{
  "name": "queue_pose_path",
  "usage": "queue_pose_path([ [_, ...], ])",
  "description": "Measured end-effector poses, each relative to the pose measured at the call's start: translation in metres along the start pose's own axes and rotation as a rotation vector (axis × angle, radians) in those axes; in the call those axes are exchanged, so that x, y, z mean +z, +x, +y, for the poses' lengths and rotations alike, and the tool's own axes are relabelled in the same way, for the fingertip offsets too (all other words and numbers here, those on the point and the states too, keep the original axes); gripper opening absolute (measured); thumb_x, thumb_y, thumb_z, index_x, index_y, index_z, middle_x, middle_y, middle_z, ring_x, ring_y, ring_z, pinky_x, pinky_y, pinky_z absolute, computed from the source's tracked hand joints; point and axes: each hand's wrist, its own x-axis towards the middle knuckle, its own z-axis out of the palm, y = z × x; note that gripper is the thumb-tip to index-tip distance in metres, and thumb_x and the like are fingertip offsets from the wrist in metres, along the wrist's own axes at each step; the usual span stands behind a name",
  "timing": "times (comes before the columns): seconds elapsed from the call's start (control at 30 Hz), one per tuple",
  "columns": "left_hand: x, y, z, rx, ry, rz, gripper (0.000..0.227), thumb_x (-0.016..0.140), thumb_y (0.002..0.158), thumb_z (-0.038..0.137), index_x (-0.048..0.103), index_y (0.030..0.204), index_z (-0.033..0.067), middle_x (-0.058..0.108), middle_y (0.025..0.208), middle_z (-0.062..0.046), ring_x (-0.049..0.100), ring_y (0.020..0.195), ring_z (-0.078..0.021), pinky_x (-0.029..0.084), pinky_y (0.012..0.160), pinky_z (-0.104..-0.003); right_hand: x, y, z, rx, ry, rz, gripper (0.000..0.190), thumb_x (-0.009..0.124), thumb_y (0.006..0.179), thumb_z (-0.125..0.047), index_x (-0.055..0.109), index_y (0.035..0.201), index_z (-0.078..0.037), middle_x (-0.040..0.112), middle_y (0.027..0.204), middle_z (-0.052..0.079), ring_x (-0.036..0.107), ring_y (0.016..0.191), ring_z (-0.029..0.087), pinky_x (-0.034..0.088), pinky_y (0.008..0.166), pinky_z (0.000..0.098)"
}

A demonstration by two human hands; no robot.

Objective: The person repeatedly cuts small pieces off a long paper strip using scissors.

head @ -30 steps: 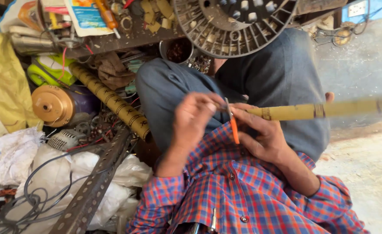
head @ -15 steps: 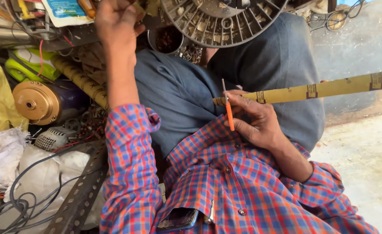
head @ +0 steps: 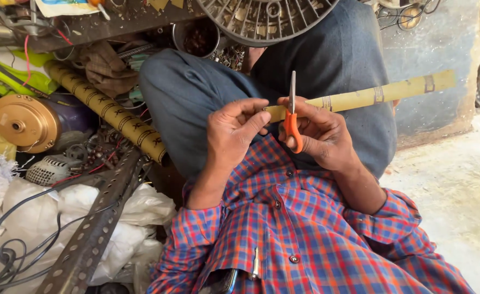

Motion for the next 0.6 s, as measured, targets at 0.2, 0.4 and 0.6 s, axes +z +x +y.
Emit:
queue_pose_path([
  [0.2, -0.005, 0.004, 0.0, -0.022, -0.044, -0.053, 0.015, 0.077, 0.095, 0.003, 0.074, 0.109, -0.0032, 0.075, 0.092, -0.008, 0.07, 0.077, -0.0091, 0.063, 0.07, -0.024, 0.0, 0.002, -0.001, 0.014, -0.032, -0.021, 0.061, 0.075, 0.096, 0.005, 0.053, 0.153, -0.003, 0.053, 0.158, 0.015, 0.068, 0.108, 0.017, 0.06, 0.099, 0.0328],
  [0.4, -0.005, 0.008, 0.0, -0.062, -0.12, -0.075, 0.014, 0.075, 0.094, 0.003, 0.073, 0.107, -0.0034, 0.076, 0.093, -0.012, 0.075, 0.08, -0.0143, 0.067, 0.069, -0.027, -0.001, 0.002, -0.003, 0.05, -0.043, -0.01, 0.06, 0.075, 0.096, 0.004, 0.054, 0.152, -0.001, 0.052, 0.159, 0.015, 0.069, 0.108, 0.017, 0.06, 0.098, 0.032],
  [0.6, -0.004, 0.007, 0.004, -0.02, -0.16, -0.068, 0.012, 0.075, 0.095, 0.001, 0.073, 0.106, -0.0035, 0.075, 0.093, -0.013, 0.075, 0.08, -0.0157, 0.067, 0.07, -0.028, 0.005, 0.002, -0.011, 0.009, -0.088, 0.014, 0.06, 0.076, 0.096, 0.005, 0.054, 0.151, -0.003, 0.046, 0.164, 0.013, 0.069, 0.109, 0.018, 0.06, 0.097, 0.0321],
])
